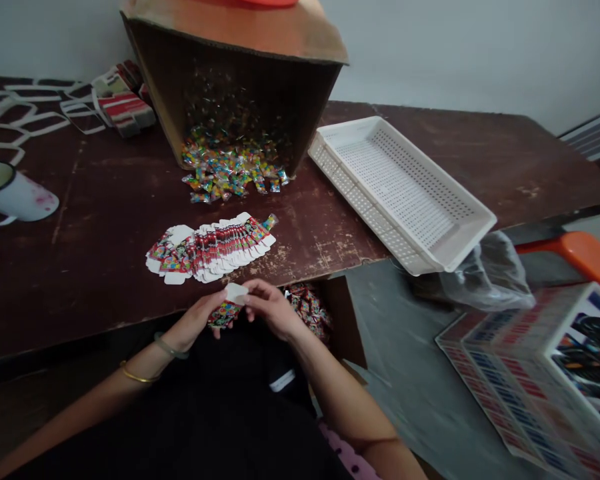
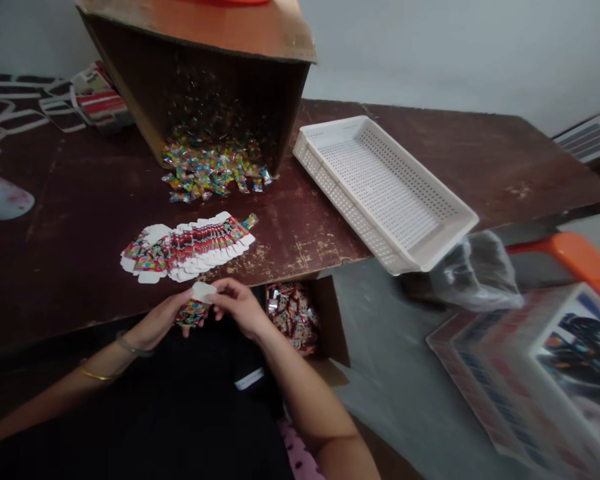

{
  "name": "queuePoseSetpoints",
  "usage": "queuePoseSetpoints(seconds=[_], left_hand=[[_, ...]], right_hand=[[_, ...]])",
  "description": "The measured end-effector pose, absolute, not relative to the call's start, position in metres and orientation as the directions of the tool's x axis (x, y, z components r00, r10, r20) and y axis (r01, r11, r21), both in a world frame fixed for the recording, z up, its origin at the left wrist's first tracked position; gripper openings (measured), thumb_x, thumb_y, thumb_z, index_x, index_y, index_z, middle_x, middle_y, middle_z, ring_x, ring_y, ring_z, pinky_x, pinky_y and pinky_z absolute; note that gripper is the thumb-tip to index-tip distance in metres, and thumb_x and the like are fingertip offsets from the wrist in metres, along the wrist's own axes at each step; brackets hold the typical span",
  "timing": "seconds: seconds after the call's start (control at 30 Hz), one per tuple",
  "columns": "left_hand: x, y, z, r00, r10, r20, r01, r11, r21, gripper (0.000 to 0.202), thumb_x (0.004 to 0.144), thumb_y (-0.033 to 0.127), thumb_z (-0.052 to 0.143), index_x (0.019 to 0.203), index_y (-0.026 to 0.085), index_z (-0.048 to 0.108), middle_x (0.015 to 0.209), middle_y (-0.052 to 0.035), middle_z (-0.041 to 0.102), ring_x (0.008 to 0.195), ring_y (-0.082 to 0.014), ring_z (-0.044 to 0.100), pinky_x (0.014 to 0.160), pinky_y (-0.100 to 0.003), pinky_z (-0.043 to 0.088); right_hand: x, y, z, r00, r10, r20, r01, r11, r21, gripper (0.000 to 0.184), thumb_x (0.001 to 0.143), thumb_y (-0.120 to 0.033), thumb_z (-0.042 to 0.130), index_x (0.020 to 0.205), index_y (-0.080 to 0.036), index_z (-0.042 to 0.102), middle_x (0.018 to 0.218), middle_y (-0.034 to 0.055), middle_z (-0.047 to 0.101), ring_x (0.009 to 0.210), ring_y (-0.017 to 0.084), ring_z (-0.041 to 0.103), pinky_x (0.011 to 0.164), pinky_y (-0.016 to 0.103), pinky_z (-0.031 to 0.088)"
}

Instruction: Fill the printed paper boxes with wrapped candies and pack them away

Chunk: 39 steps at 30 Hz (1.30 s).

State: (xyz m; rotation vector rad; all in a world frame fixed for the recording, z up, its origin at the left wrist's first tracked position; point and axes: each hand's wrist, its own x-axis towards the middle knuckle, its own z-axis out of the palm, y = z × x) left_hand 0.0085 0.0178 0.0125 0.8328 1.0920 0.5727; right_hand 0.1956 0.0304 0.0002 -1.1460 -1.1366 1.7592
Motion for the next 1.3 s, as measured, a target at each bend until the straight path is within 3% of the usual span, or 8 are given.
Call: queuePoseSetpoints(seconds=[0.13, 0.37, 0.6, 0.77, 0.9, 1.0, 1.17, 1.3], left_hand=[[0.006, 0.020, 0.010, 0.330, 0.799, -0.503, 0.042, 0.520, 0.853, 0.037, 0.077, 0.038, 0.064, 0.106, 0.015, 0.069, 0.087, -0.0065, 0.070, 0.075, -0.0210, 0.062, 0.051, -0.024, 0.048], [0.006, 0.027, 0.009, 0.350, 0.776, -0.525, 0.024, 0.553, 0.833, 0.031, 0.082, 0.034, 0.056, 0.102, 0.015, 0.071, 0.088, -0.0074, 0.069, 0.081, -0.0223, 0.059, 0.055, -0.026, 0.050], [0.002, 0.022, 0.014, 0.553, 0.710, -0.435, -0.170, 0.607, 0.776, 0.035, 0.083, 0.032, 0.063, 0.115, 0.017, 0.064, 0.099, -0.0094, 0.068, 0.090, -0.0239, 0.061, 0.063, -0.029, 0.055], [0.007, 0.014, 0.016, 0.572, 0.624, -0.533, -0.116, 0.705, 0.700, 0.038, 0.088, 0.038, 0.061, 0.119, 0.017, 0.060, 0.082, -0.0077, 0.068, 0.076, -0.0222, 0.065, 0.049, -0.025, 0.051], [0.020, 0.019, 0.011, 0.542, 0.667, -0.512, -0.065, 0.641, 0.765, 0.042, 0.085, 0.040, 0.065, 0.122, 0.021, 0.061, 0.112, -0.0106, 0.066, 0.104, -0.0276, 0.062, 0.076, -0.037, 0.057], [0.021, 0.033, 0.011, 0.499, 0.745, -0.442, 0.031, 0.494, 0.869, 0.042, 0.084, 0.037, 0.066, 0.124, 0.023, 0.061, 0.124, -0.0094, 0.062, 0.119, -0.0273, 0.054, 0.093, -0.038, 0.050], [0.014, 0.053, 0.018, 0.410, 0.800, -0.439, 0.050, 0.461, 0.886, 0.040, 0.086, 0.043, 0.061, 0.119, 0.020, 0.062, 0.112, -0.0096, 0.066, 0.099, -0.0241, 0.062, 0.083, -0.036, 0.052], [0.006, 0.054, 0.018, 0.399, 0.786, -0.472, 0.030, 0.504, 0.863, 0.040, 0.083, 0.045, 0.064, 0.115, 0.019, 0.066, 0.107, -0.0099, 0.069, 0.093, -0.0234, 0.064, 0.080, -0.035, 0.052]], right_hand=[[0.186, 0.028, -0.007, -0.481, 0.779, -0.402, -0.206, -0.546, -0.812, 0.032, 0.069, -0.037, 0.076, 0.092, -0.018, 0.066, 0.082, 0.0000, 0.062, 0.061, 0.009, 0.055, 0.052, 0.020, 0.047], [0.193, 0.035, 0.017, -0.497, 0.863, 0.087, 0.149, 0.184, -0.972, 0.027, 0.091, -0.032, 0.057, 0.111, -0.021, 0.071, 0.110, 0.0073, 0.065, 0.100, 0.016, 0.061, 0.093, 0.032, 0.047], [0.199, 0.041, 0.017, -0.397, 0.916, 0.061, 0.115, 0.116, -0.987, 0.022, 0.087, -0.035, 0.063, 0.098, -0.021, 0.076, 0.096, 0.0062, 0.071, 0.090, 0.016, 0.066, 0.083, 0.029, 0.052], [0.202, 0.019, 0.009, -0.382, 0.899, 0.215, 0.215, 0.313, -0.925, 0.033, 0.092, -0.031, 0.057, 0.123, -0.022, 0.065, 0.115, 0.0092, 0.068, 0.102, 0.018, 0.062, 0.093, 0.034, 0.048], [0.245, 0.023, 0.023, -0.411, 0.905, 0.112, 0.312, 0.255, -0.915, 0.027, 0.095, -0.031, 0.052, 0.114, -0.023, 0.069, 0.104, 0.0067, 0.072, 0.096, 0.017, 0.064, 0.087, 0.032, 0.049], [0.277, 0.057, 0.029, -0.485, 0.874, 0.035, 0.541, 0.332, -0.772, 0.024, 0.093, -0.033, 0.055, 0.105, -0.022, 0.073, 0.105, 0.0078, 0.071, 0.097, 0.019, 0.062, 0.092, 0.035, 0.045], [0.265, 0.154, -0.003, -0.549, 0.829, 0.108, 0.693, 0.523, -0.496, 0.038, 0.090, -0.026, 0.061, 0.126, -0.014, 0.061, 0.131, 0.0143, 0.058, 0.117, 0.023, 0.052, 0.101, 0.037, 0.039], [0.252, 0.189, -0.016, -0.596, 0.797, 0.098, 0.708, 0.579, -0.404, 0.024, 0.091, -0.017, 0.057, 0.112, -0.015, 0.068, 0.117, 0.0110, 0.066, 0.105, 0.020, 0.058, 0.097, 0.032, 0.042]])
